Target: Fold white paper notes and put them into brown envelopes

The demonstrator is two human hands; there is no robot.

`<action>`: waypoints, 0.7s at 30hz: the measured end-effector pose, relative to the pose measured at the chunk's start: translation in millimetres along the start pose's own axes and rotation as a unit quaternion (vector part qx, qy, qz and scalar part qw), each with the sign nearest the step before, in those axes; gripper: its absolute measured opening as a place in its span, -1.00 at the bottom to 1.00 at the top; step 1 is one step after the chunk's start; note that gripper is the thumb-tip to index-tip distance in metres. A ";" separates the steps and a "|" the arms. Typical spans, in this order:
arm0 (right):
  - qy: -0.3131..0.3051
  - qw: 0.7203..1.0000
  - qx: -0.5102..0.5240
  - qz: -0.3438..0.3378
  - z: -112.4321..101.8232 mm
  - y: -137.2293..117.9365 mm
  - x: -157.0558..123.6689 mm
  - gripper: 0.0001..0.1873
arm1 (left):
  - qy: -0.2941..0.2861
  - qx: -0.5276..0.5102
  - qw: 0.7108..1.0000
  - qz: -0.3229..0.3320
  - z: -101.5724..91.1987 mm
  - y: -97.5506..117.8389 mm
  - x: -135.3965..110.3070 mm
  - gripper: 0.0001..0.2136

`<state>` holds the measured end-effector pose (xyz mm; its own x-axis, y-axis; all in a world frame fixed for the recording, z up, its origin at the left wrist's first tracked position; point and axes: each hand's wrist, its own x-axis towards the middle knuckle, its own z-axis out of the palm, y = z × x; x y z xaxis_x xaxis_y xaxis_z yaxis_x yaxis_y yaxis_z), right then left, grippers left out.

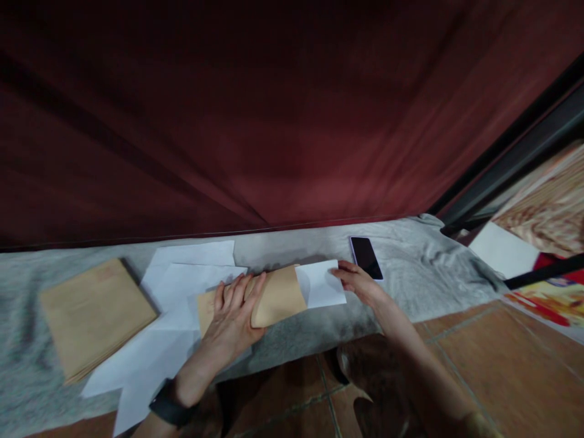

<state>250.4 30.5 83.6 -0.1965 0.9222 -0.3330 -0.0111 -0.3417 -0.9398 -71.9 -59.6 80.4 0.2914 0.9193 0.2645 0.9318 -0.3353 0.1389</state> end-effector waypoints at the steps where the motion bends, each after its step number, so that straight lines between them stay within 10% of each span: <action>1: -0.011 1.000 -0.006 0.006 -1.8 0.3 -1.3 -0.56 | -0.002 0.003 1.000 0.000 -0.4 0.6 0.1 -0.04; 15: -0.064 0.997 -0.041 -0.022 43.9 13.3 1.1 -0.45 | -0.002 0.000 1.000 0.017 1.9 9.2 2.5 -0.05; 21: -0.051 0.997 -0.048 -0.031 30.8 8.5 1.0 -0.45 | -0.002 -0.023 1.000 0.011 8.3 3.7 0.9 -0.01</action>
<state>219.9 22.9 77.7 -0.2980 0.9161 -0.2681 0.0662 -0.2604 -0.9632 -66.4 -58.3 73.2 0.3134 0.9120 0.2645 0.9138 -0.3655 0.1774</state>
